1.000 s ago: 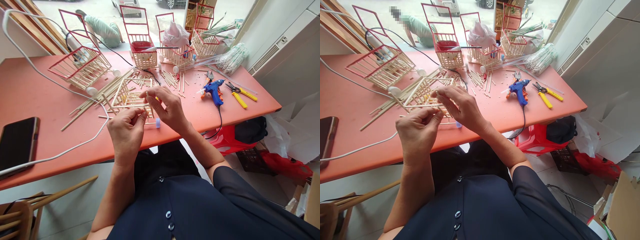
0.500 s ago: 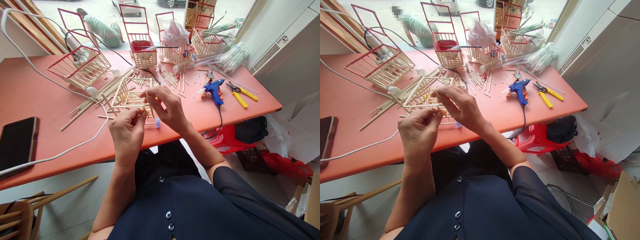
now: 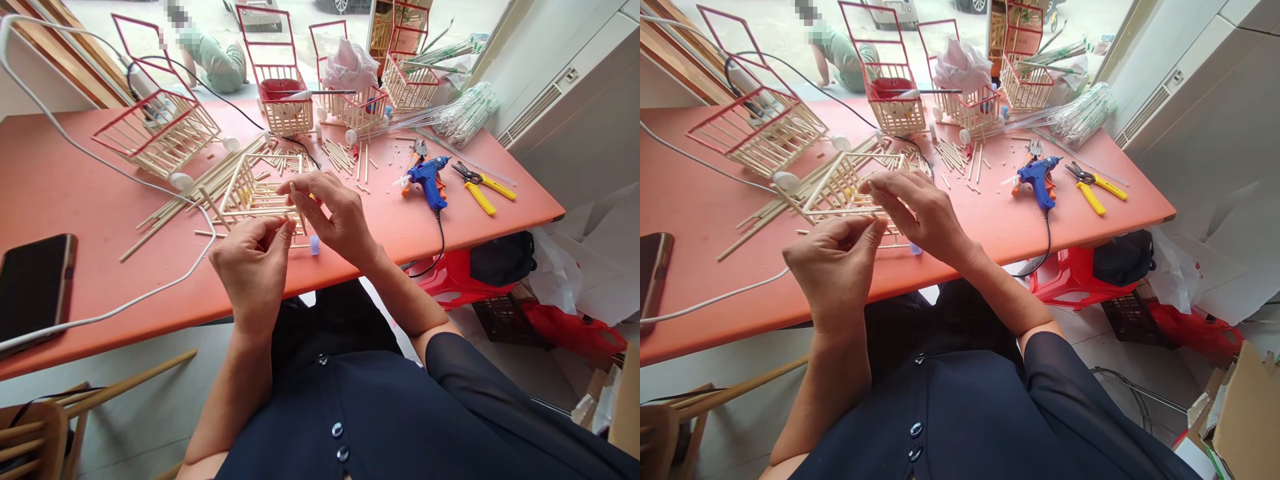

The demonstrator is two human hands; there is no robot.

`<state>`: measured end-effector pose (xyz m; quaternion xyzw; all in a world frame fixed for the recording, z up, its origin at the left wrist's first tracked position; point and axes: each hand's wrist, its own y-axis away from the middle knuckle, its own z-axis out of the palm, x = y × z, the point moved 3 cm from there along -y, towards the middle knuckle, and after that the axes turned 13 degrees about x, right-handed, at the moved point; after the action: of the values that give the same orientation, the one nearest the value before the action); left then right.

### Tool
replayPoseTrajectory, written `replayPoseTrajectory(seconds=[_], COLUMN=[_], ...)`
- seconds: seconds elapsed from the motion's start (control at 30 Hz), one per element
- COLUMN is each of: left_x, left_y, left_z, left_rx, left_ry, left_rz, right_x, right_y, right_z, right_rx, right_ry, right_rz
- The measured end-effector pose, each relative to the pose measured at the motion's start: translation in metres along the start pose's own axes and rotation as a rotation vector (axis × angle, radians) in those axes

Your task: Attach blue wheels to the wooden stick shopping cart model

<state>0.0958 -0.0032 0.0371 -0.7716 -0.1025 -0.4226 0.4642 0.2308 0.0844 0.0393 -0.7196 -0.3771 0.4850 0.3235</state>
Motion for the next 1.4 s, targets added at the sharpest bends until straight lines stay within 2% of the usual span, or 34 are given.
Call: replayPoseTrajectory(seconds=[0.33,0.63,0.93,1.4], left_x=[0.0005,0.0054,0.0082,0.0081], left_y=[-0.0013,-0.0044,-0.0044,-0.0030], left_z=[0.0026,0.0020,0.0027,0.0030], left_rx=[-0.064,-0.106,-0.112,-0.125], left_ry=[-0.053,-0.109,-0.136,-0.148], left_rz=[0.061,0.051,0.030,0.060], right_x=[0.0025,0.0063,0.0079,0.0047], right_y=[0.0014,0.0038,0.0051,0.0056], right_z=[0.0013,0.0030,0.0042,0.0039], right_rx=[-0.006,-0.044,-0.020,-0.067], right_ry=[0.032,-0.014,-0.048,0.005], right_rz=[-0.037,0.076,0.075,0.075])
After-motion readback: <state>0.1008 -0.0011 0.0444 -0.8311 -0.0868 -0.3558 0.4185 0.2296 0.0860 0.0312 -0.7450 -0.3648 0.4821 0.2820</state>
